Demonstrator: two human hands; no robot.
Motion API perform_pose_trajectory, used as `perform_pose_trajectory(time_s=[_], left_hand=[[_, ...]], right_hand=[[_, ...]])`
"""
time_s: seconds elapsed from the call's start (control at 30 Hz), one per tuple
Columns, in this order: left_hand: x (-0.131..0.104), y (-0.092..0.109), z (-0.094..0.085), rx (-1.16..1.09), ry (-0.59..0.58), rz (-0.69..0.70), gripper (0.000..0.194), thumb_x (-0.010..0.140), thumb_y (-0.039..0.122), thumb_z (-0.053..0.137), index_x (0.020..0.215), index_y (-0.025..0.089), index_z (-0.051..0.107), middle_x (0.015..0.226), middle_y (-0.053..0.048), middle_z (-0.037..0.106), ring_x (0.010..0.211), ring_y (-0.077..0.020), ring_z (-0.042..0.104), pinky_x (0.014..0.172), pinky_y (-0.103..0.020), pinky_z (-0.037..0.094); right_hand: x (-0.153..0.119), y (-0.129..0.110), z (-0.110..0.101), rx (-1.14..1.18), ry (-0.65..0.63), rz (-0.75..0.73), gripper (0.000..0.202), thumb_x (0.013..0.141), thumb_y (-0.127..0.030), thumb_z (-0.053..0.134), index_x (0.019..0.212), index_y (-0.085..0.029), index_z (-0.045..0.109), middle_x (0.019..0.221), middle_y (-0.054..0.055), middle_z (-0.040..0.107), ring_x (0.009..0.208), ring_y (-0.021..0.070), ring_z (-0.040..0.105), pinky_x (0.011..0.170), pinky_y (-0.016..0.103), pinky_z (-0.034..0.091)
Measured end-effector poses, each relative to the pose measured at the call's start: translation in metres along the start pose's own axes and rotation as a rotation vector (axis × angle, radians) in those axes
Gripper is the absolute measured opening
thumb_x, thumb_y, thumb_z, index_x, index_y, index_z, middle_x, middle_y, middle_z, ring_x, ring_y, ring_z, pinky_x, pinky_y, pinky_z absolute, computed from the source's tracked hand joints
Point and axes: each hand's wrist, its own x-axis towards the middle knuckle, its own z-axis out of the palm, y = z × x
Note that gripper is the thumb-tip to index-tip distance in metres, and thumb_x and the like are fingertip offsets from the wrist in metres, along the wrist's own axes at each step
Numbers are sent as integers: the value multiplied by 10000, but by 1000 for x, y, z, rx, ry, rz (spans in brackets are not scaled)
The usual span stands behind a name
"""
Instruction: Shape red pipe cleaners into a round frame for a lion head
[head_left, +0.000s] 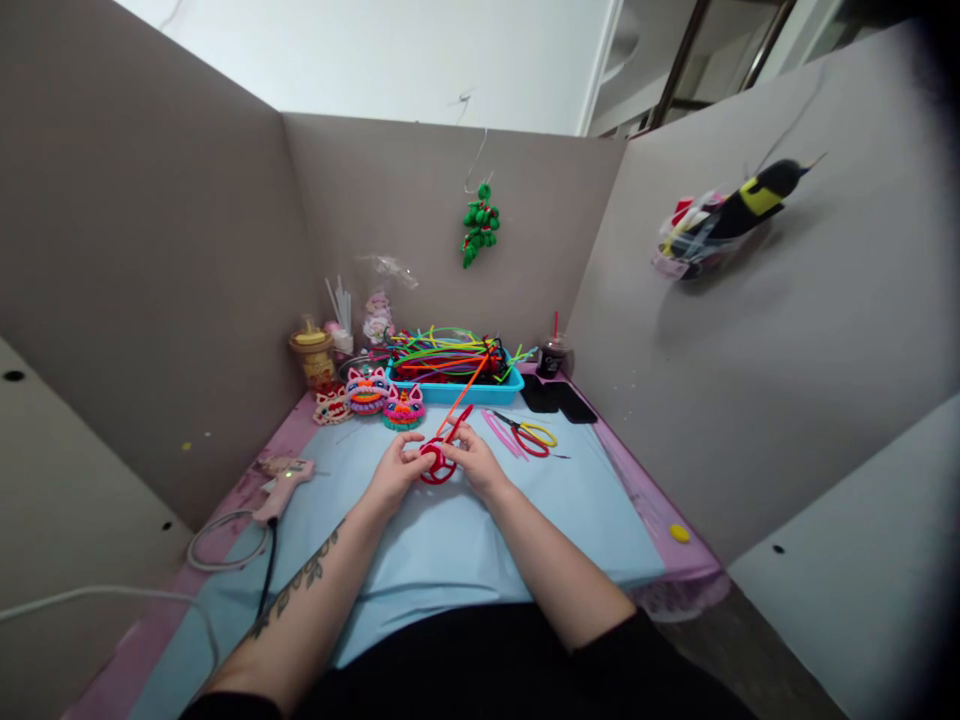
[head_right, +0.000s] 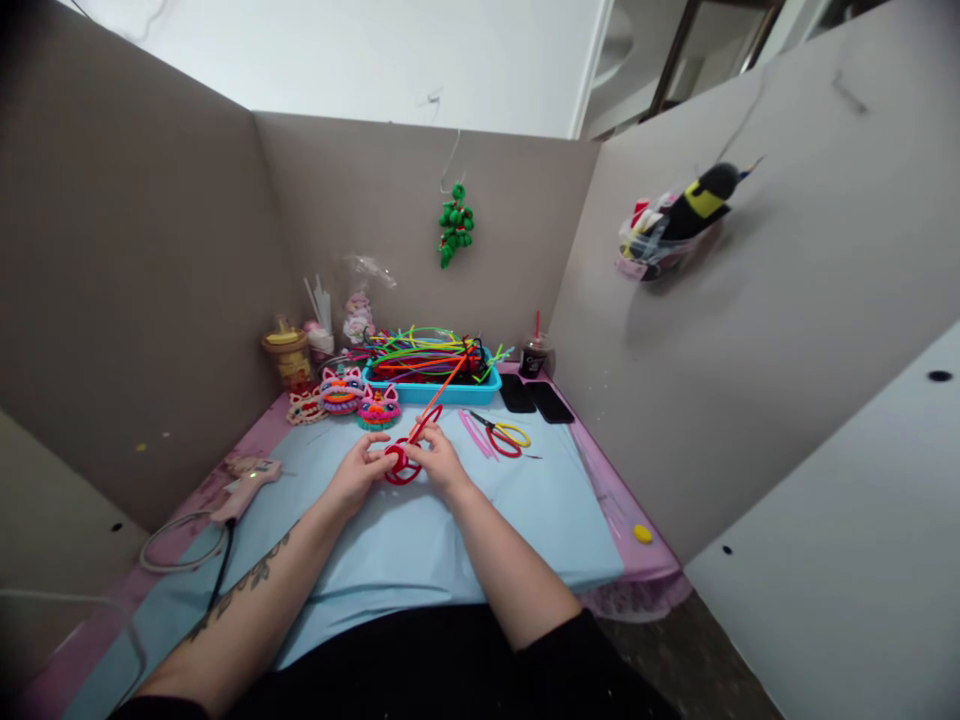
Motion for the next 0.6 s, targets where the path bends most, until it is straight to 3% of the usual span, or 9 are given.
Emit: perform_pose_trajectory(time_s=[0.27,0.43,0.6], left_hand=[[2,0,-1,30,-6,32,595,578,382,757,1047,175,456,662,7,637,555,-130,577,557,-233,417],[6,-2,-4,141,226,297,421,617,359,723,941,169,535,870,-42,622,810,-155,591,710,-258,443],[8,-7,-2,279,254,323,397,649,361,690,976,168,573,850,-52,636,728,-153,586,617,-241,426]], right_hand=[[0,1,-2,47,-87,49,272,614,-436,728,699,-182,680,1210,79,522,1202,266,421,1012,389,299],[3,4,6,143,94,46,333,622,-464,707,777,-173,661,1158,84,578,1107,247,500,963,390,362],[5,8,14,325,158,121,470,604,-454,717,974,-180,623,912,53,670,894,207,597,878,373,427]])
